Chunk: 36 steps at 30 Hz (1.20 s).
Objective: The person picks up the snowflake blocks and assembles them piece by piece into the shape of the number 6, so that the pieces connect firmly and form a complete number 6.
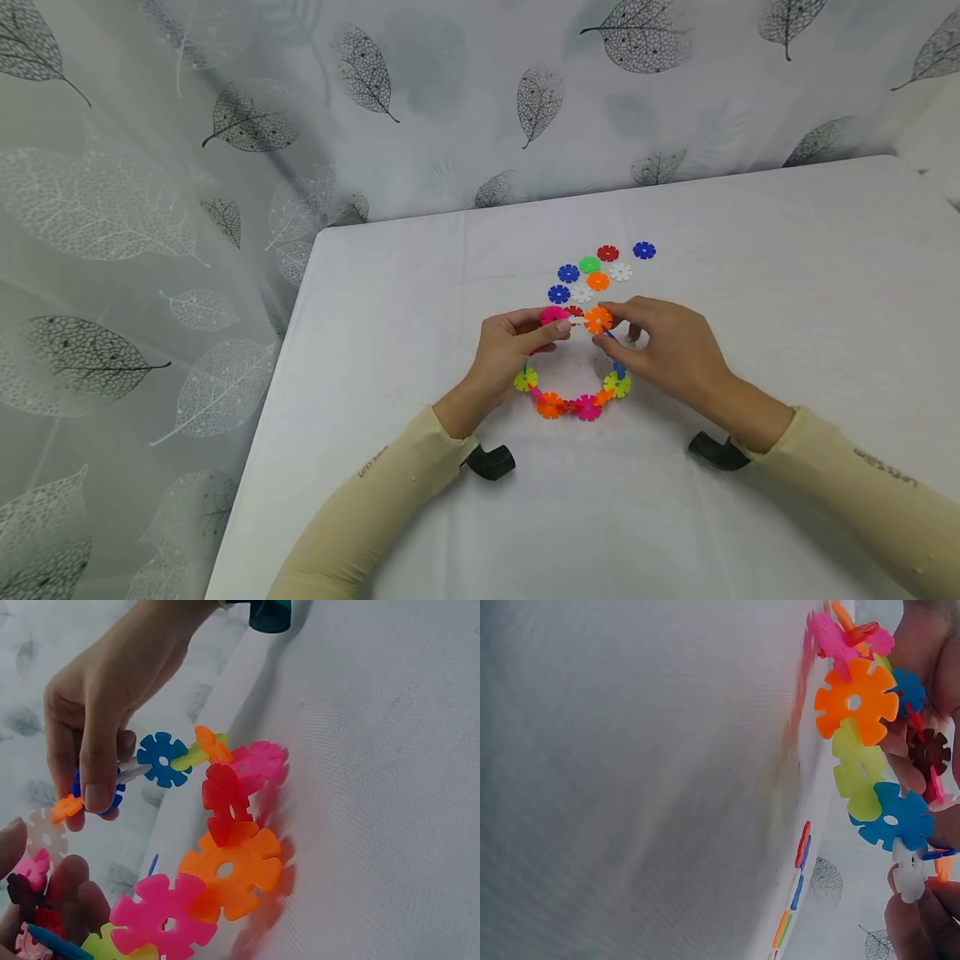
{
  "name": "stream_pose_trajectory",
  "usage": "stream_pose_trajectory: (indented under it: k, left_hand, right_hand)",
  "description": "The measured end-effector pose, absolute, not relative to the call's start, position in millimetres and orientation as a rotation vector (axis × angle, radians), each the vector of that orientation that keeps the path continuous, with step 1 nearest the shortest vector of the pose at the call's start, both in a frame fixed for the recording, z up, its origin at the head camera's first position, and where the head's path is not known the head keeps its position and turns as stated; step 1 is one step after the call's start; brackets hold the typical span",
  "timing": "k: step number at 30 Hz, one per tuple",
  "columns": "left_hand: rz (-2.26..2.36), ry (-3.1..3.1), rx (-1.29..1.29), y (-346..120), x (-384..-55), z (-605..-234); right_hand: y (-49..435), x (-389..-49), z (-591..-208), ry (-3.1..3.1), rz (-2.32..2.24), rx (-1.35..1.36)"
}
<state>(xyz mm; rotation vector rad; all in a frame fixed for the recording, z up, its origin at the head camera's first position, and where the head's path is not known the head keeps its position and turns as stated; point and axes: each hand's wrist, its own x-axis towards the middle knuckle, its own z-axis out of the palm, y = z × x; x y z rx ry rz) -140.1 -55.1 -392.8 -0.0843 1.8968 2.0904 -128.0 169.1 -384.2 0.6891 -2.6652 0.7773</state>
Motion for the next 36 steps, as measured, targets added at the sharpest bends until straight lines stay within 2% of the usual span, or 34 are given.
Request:
stream_pose_trajectory:
  k: [23, 36]
  left_hand:
    - [2.074, 1.973, -0.056, -46.3, -134.9, -390.8]
    - [1.796, 2.088, 0.082, -56.8, -144.2, -381.6]
  right_hand:
    - [165.5, -127.2, -385.6, -2.551, 0.622, 0.776]
    - [174.6, -129.3, -374.4, -2.732, 0.836, 0.575]
